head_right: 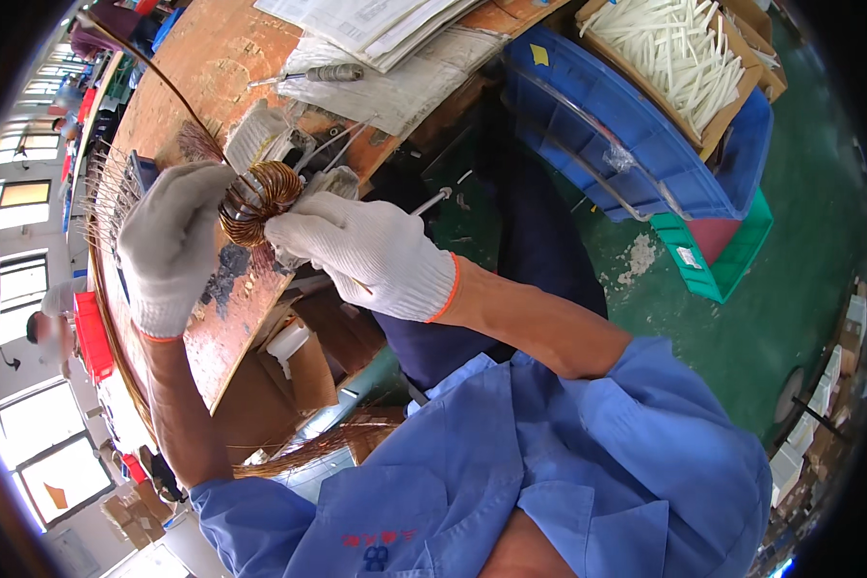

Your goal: Manually winding copper wire onto a toroidal core and adding insulating sleeves to the leads.

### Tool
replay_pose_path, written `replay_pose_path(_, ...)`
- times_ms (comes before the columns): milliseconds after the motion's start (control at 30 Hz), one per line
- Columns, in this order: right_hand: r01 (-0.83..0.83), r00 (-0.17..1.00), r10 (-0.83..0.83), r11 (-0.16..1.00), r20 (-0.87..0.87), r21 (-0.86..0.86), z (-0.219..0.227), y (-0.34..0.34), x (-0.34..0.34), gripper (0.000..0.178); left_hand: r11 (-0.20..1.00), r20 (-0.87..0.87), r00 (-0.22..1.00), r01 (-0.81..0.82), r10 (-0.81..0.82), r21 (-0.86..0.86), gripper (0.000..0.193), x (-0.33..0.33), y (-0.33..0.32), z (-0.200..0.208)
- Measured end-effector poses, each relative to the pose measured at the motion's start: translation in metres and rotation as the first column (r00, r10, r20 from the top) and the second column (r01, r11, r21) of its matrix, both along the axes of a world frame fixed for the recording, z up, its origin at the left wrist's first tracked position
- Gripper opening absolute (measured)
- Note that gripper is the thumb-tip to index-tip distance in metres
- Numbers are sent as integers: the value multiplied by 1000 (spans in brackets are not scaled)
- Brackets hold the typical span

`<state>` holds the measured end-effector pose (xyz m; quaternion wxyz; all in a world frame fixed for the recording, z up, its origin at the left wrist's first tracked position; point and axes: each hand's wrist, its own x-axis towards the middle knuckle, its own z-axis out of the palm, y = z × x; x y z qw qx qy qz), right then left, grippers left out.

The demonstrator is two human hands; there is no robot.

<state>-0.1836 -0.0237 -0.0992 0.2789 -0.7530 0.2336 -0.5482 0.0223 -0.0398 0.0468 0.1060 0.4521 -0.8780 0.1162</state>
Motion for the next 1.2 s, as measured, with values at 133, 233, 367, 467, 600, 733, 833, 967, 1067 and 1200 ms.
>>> replay_pose_path(133,92,990,-84,994,116,-64,12,-6,4,38,966,-506,838,-88,203,241,16,8,-1,-20)
replay_pose_path(233,103,977,-62,975,202,-197,28,-20,2,33,912,-612,710,-107,348,396,18,14,-6,-33)
replay_pose_path(367,-366,844,270,922,463,129,37,-9,-2,10,919,-609,734,-51,301,392,24,18,-3,-31)
replay_pose_path(467,-511,803,294,788,519,344,29,18,-4,15,922,-705,600,-170,378,349,29,8,18,-33)
replay_pose_path(600,-354,884,229,897,407,264,24,30,-4,12,973,-591,783,-229,196,19,56,-21,34,-67)
replay_pose_path(733,-327,921,203,866,332,379,51,32,-16,12,938,-775,583,-343,243,36,38,-37,23,-100)
replay_pose_path(833,-339,911,163,822,380,458,74,45,-27,13,926,-855,436,-358,281,122,38,-38,16,-106)
replay_pose_path(967,-313,927,173,844,333,435,73,47,-33,14,965,-925,301,-192,231,178,45,-33,23,-105)
replay_pose_path(1067,-463,845,175,713,506,526,54,41,-35,17,991,-980,149,-49,131,125,51,-30,34,-109)
replay_pose_path(1200,-631,694,273,677,666,380,21,37,-27,17,964,-965,-5,36,263,263,53,-18,42,-110)
